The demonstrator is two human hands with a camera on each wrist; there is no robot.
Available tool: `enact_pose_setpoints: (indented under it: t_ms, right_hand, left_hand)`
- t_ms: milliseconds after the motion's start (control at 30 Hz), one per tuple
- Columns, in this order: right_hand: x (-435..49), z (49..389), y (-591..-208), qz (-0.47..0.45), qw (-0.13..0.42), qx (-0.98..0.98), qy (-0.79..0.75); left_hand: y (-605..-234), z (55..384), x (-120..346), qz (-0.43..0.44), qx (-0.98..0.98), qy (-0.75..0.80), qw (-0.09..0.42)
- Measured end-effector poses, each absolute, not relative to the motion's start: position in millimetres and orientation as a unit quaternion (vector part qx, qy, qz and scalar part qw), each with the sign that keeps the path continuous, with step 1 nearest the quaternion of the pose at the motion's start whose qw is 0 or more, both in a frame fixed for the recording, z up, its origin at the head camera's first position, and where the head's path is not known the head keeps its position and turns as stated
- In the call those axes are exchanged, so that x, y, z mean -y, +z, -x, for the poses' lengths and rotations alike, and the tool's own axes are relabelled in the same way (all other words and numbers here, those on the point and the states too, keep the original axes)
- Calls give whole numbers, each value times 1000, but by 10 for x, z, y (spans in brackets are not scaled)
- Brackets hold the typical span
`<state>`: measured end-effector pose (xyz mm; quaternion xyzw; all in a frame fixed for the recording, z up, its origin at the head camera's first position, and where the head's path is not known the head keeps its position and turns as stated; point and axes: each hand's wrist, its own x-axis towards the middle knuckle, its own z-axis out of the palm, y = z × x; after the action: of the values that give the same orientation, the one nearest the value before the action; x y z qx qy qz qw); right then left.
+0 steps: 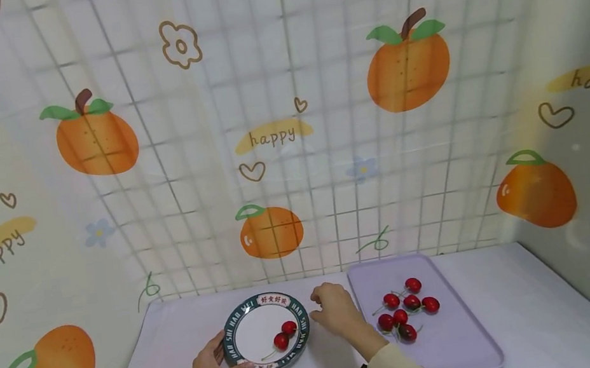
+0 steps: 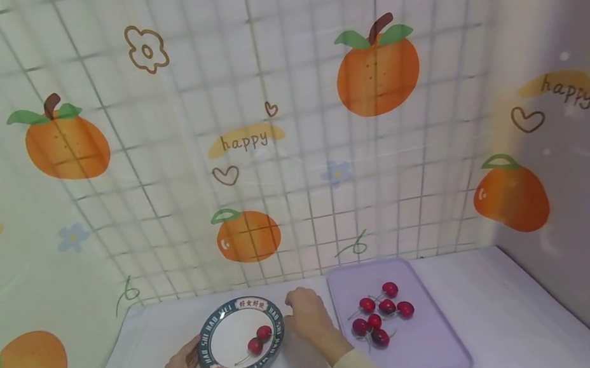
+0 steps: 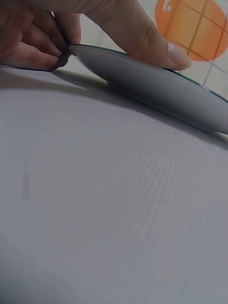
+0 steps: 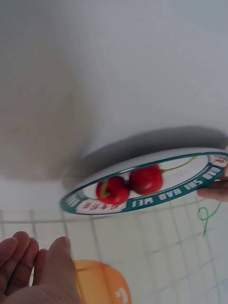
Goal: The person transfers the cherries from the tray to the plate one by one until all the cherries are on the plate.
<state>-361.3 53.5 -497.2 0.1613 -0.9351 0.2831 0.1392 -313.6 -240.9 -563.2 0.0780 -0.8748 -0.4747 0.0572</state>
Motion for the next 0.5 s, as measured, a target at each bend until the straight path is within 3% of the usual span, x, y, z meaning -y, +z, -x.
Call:
enact_pose_setpoints:
  t_ms: [500]
  right_hand:
    - [-1129,3651,-4919,-134,172,936,277]
  left_hand:
    - [-5682,3153,2440,-72,876,-474,61]
